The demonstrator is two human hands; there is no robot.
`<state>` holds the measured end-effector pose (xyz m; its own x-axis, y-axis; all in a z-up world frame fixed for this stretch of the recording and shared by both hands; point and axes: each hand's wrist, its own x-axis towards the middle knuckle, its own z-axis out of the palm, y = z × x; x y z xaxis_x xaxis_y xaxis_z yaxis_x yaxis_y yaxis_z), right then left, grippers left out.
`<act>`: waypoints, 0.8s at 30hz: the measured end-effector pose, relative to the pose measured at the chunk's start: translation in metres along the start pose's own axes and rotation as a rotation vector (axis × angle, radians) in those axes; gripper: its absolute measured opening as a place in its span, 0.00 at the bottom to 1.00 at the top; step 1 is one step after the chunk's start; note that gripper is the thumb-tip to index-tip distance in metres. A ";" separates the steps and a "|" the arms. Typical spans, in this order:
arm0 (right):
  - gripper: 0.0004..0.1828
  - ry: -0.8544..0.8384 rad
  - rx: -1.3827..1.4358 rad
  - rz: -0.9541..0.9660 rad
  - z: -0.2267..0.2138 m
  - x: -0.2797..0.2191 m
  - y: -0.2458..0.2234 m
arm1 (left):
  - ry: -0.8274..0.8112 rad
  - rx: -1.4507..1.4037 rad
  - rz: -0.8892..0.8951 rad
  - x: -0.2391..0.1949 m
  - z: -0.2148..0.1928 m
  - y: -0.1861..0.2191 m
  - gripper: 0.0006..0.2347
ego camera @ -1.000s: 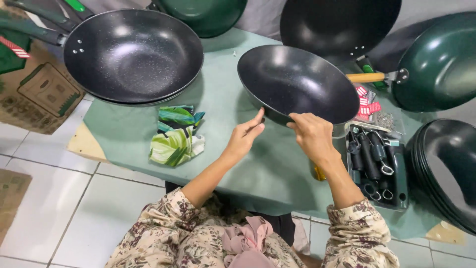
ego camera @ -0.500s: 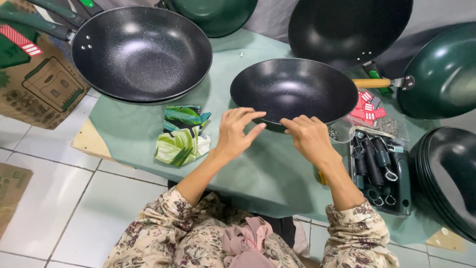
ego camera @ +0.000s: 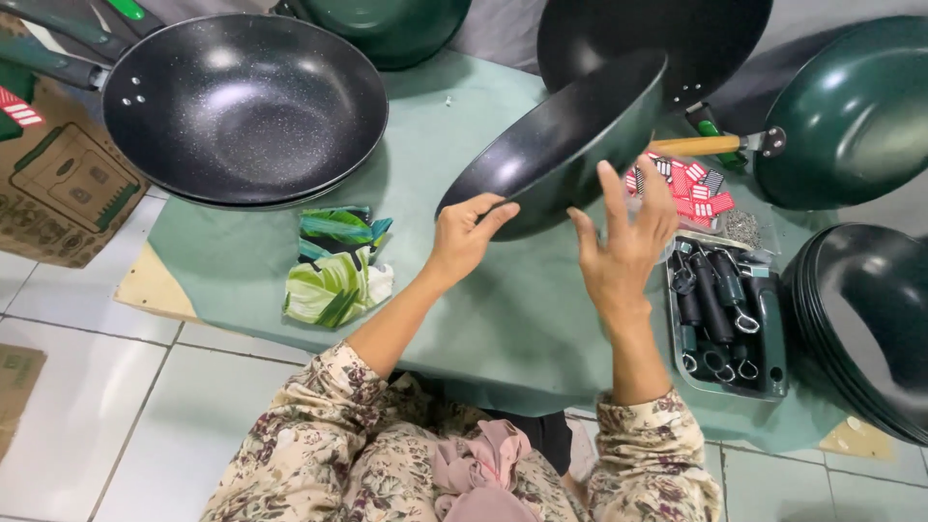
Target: Assembling a handle onto a wok using a screwdriver and screws in a display area.
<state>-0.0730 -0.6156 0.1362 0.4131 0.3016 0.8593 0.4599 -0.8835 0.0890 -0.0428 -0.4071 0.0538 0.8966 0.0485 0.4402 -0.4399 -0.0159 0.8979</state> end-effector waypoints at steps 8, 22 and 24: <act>0.51 -0.154 0.511 0.428 0.040 -0.072 -0.043 | 0.232 -0.559 -0.201 0.000 0.000 -0.033 0.09; 0.45 -0.319 0.628 0.466 0.041 -0.094 -0.043 | 0.509 -1.024 -0.459 -0.010 -0.015 -0.014 0.09; 0.42 -0.357 0.644 0.444 0.039 -0.094 -0.038 | 0.487 -1.032 -0.526 -0.016 -0.016 -0.034 0.10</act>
<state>-0.0988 -0.5966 0.0325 0.8331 0.1663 0.5275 0.5091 -0.6032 -0.6140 -0.0426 -0.3910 0.0161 0.9604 0.1780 -0.2145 -0.0669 0.8942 0.4426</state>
